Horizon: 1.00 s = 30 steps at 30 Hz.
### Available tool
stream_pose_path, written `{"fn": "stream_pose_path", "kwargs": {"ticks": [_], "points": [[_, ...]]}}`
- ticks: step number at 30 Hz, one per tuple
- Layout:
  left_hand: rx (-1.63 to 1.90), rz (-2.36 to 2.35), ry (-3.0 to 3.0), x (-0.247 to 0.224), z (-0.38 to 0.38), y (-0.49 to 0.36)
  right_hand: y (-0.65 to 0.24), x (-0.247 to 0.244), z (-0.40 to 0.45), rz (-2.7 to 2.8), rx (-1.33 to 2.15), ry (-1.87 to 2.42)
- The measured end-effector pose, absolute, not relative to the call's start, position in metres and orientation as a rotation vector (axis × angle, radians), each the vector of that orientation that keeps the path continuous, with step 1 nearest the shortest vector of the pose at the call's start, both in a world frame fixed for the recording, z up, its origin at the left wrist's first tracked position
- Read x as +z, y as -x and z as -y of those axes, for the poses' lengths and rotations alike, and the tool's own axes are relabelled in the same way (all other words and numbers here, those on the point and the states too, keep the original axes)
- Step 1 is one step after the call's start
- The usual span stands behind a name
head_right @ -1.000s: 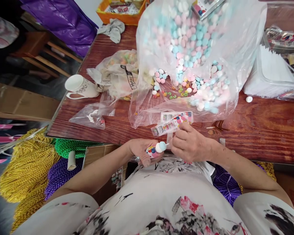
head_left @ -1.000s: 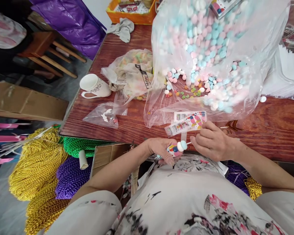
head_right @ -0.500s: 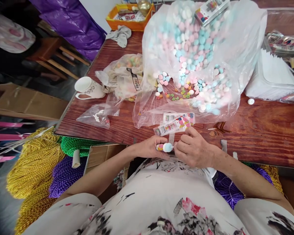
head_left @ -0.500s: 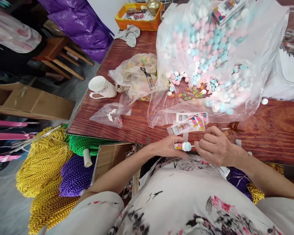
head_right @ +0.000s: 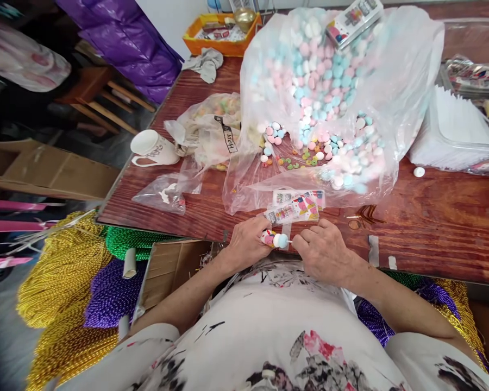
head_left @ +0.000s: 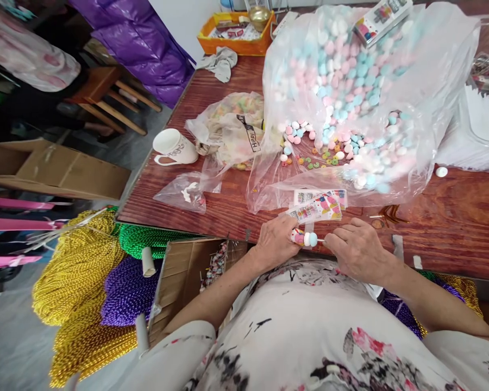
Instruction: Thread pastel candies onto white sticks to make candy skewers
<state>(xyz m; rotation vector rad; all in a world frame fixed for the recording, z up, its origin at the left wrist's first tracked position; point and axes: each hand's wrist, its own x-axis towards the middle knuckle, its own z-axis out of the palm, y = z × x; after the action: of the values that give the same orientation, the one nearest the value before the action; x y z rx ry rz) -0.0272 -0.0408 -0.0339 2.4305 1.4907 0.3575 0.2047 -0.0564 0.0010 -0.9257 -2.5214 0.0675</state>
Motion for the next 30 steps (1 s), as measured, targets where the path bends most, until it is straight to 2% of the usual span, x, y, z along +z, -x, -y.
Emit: {"fn": "stream_pose_path", "kwargs": {"ticks": [7, 13, 16, 22, 30], "points": [[0.504, -1.576, -2.414, -0.031, 0.05, 0.028, -0.205, 0.0, 0.06, 2.422, 0.112, 0.996], [0.072, -1.347, -2.256, -0.021, 0.054, 0.026, -0.2, -0.007, 0.06, 2.38, 0.068, 0.745], [-0.015, -1.24, -2.119, -0.014, 0.053, 0.019, -0.193, -0.011, 0.06, 2.39, 0.109, 0.675], [-0.004, -1.236, -2.063, -0.009, 0.05, 0.007, -0.184, -0.015, 0.057, 2.422, 0.075, 0.743], [0.092, -1.332, -2.107, -0.012, 0.047, 0.036, -0.208, -0.007, 0.048, 2.364, 0.13, 0.808]]}}
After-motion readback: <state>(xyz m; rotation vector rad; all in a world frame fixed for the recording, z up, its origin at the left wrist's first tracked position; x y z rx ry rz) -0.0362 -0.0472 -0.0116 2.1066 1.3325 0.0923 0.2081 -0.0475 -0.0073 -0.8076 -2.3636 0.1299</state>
